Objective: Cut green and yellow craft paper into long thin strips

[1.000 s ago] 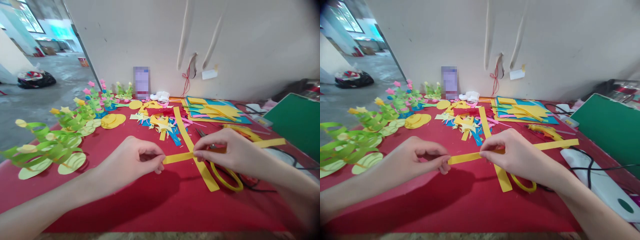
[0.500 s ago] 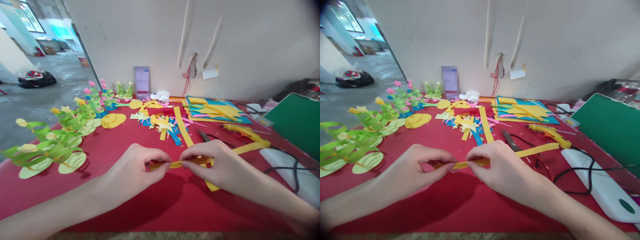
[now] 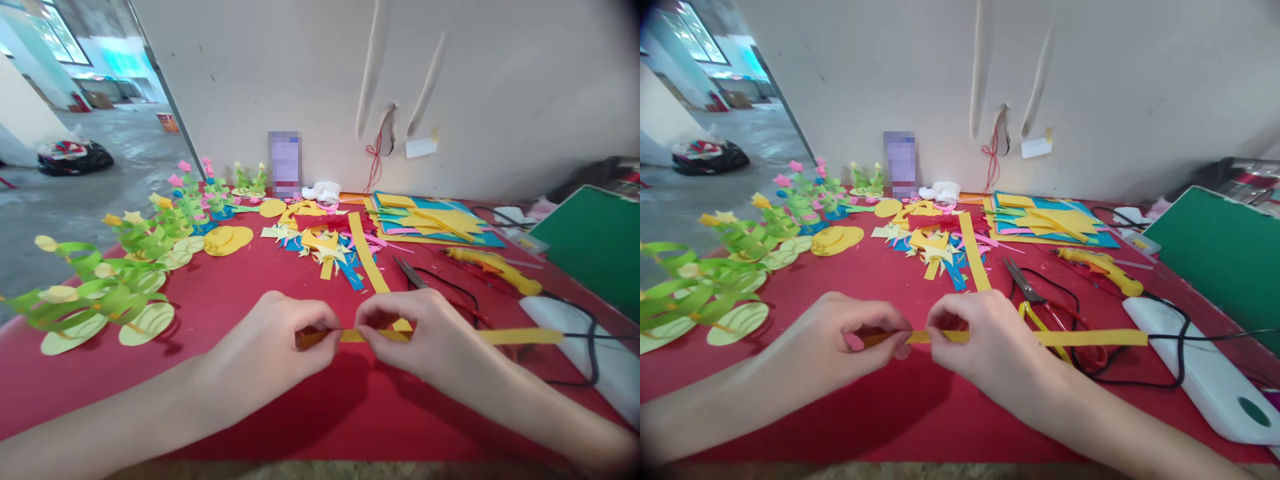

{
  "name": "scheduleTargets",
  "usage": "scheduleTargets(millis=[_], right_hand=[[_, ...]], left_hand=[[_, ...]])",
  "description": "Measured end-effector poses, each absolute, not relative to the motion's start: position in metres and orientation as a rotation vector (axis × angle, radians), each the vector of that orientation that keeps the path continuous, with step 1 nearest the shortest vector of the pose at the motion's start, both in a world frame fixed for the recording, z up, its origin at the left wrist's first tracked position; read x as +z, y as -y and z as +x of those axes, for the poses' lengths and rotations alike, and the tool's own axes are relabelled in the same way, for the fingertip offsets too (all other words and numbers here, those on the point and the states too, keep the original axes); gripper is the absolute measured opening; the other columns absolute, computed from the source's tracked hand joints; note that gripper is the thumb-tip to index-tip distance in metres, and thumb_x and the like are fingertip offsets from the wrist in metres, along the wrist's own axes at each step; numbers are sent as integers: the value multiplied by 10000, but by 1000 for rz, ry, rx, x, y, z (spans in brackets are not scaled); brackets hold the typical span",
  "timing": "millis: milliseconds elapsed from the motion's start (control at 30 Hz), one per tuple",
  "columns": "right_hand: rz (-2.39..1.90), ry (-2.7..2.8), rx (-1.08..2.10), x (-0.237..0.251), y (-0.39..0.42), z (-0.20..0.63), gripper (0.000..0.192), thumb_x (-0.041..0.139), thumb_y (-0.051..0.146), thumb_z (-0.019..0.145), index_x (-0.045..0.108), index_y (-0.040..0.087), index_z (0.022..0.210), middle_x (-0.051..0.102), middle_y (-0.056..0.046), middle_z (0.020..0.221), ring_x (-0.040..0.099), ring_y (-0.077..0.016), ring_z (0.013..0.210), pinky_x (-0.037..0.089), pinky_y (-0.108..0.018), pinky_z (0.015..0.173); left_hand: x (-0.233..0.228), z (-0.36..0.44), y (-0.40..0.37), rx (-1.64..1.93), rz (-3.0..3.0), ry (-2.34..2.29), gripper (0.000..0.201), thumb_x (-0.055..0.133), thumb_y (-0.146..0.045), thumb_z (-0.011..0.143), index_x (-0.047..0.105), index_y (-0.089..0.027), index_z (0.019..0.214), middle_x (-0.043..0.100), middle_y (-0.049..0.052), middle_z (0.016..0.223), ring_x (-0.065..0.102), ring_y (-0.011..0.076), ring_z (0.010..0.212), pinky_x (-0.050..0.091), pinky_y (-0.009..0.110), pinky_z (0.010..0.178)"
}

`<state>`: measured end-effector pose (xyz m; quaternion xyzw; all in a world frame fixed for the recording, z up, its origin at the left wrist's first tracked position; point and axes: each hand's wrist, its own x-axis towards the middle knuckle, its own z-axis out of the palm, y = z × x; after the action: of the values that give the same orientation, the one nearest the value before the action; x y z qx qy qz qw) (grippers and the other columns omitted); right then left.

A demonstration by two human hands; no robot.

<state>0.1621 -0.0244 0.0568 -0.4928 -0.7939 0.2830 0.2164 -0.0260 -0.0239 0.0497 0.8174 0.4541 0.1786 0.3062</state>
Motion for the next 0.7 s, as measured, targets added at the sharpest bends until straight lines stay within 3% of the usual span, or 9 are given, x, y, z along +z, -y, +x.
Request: scheduleTargets(millis=[700], right_hand=[[-1496,2334,735,72,-1,203,85,488,214,738,569,191,723,623,8,697,567,-119,618,420,-204,534]], left_hand=[[55,-34,8,558,2132,-1231,131,489,-262,773,610,-216,754,662,-44,736,596,115,657,442,183,599]])
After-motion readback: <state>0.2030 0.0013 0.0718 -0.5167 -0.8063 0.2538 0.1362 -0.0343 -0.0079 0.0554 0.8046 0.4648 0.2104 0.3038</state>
